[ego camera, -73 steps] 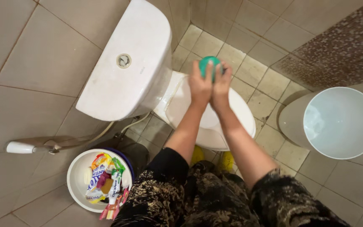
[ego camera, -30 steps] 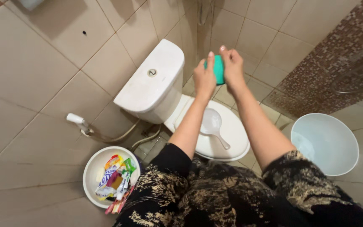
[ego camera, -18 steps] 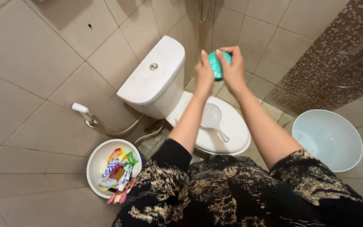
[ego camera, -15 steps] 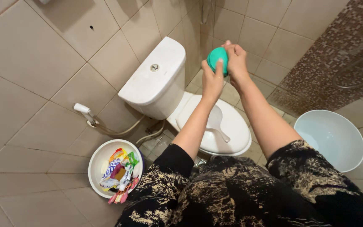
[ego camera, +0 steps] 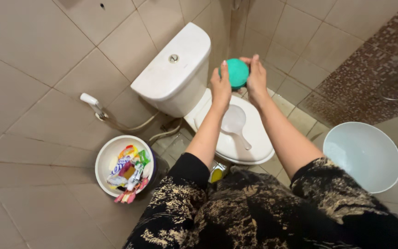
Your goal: The person cleans a plastic ball, a bar of soap, several toothbrushes, and a tube of toothpaste by rinsing them with water from a scoop over a toilet, then places them into wall-mounted storage or a bucket.
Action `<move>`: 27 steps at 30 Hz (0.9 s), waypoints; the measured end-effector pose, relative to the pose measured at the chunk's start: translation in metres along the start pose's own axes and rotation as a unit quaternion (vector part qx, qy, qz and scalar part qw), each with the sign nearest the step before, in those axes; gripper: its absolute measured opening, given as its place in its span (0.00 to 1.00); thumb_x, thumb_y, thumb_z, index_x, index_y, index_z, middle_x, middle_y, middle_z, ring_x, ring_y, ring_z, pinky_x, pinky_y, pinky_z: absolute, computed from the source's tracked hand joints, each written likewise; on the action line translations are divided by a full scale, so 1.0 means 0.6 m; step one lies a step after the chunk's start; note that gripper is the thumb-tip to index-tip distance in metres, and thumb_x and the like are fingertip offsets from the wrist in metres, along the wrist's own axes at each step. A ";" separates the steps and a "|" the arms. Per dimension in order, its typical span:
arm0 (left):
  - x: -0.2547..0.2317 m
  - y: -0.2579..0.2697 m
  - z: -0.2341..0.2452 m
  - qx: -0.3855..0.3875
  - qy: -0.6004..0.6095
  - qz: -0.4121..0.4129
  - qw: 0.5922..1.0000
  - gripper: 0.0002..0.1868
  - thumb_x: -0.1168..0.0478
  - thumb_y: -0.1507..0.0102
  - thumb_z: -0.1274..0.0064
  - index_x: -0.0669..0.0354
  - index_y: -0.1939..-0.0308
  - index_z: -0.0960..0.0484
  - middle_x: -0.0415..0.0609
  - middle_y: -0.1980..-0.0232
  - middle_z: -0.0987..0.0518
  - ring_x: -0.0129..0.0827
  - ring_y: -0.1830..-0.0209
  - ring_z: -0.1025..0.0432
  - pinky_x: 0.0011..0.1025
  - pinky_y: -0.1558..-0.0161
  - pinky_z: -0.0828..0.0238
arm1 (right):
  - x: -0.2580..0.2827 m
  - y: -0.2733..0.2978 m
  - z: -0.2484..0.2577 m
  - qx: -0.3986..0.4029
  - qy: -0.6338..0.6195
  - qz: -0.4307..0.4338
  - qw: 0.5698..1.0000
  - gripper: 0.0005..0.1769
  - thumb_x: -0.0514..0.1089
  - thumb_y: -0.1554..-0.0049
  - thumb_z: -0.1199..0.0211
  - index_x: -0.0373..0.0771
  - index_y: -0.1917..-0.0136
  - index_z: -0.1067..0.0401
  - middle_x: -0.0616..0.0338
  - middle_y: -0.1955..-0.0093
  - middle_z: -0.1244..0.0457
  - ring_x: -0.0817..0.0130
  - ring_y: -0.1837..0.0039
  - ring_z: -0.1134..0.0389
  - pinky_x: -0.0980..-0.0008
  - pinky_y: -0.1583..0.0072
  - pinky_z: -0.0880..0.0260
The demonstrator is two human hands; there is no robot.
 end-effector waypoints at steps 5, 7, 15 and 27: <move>0.085 -0.020 0.062 -0.005 0.109 0.105 0.988 0.26 0.66 0.44 0.35 0.63 0.46 0.31 0.55 0.53 0.22 0.44 0.61 0.21 0.39 0.69 0.16 | -0.314 -0.013 0.129 -0.028 0.014 -0.214 0.976 0.17 0.57 0.38 0.48 0.45 0.47 0.30 0.68 0.56 0.35 0.77 0.56 0.34 0.71 0.56 0.32; 0.130 -0.025 0.093 -0.001 0.100 0.126 0.987 0.31 0.70 0.46 0.34 0.63 0.42 0.32 0.55 0.50 0.23 0.42 0.59 0.21 0.40 0.68 0.16 | -0.436 0.017 0.171 0.034 0.029 -0.301 0.953 0.14 0.52 0.37 0.39 0.40 0.56 0.31 0.60 0.62 0.42 0.66 0.61 0.43 0.63 0.59 0.41; 0.308 -0.056 0.158 -0.028 0.063 0.174 0.982 0.36 0.71 0.50 0.34 0.57 0.37 0.26 0.52 0.55 0.20 0.36 0.63 0.24 0.32 0.70 0.24 | -0.710 0.125 0.224 0.212 0.294 -0.436 0.823 0.50 0.67 0.38 0.34 0.21 0.29 0.48 0.49 0.44 0.39 0.64 0.48 0.38 0.55 0.46 0.37; 0.522 -0.194 0.178 -0.185 -0.079 0.287 0.936 0.34 0.41 0.42 0.37 0.64 0.42 0.20 0.54 0.48 0.19 0.40 0.55 0.21 0.36 0.67 0.17 | -0.513 0.112 0.232 0.053 0.035 -0.470 0.880 0.19 0.52 0.35 0.45 0.35 0.43 0.40 0.62 0.62 0.48 0.73 0.68 0.48 0.70 0.66 0.44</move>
Point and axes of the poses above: each hand's wrist, its own y-axis away from the middle knuckle, its own z-axis out of the back of the hand, x = y × z, the point moved 5 cm from there along -y, towards the middle knuckle
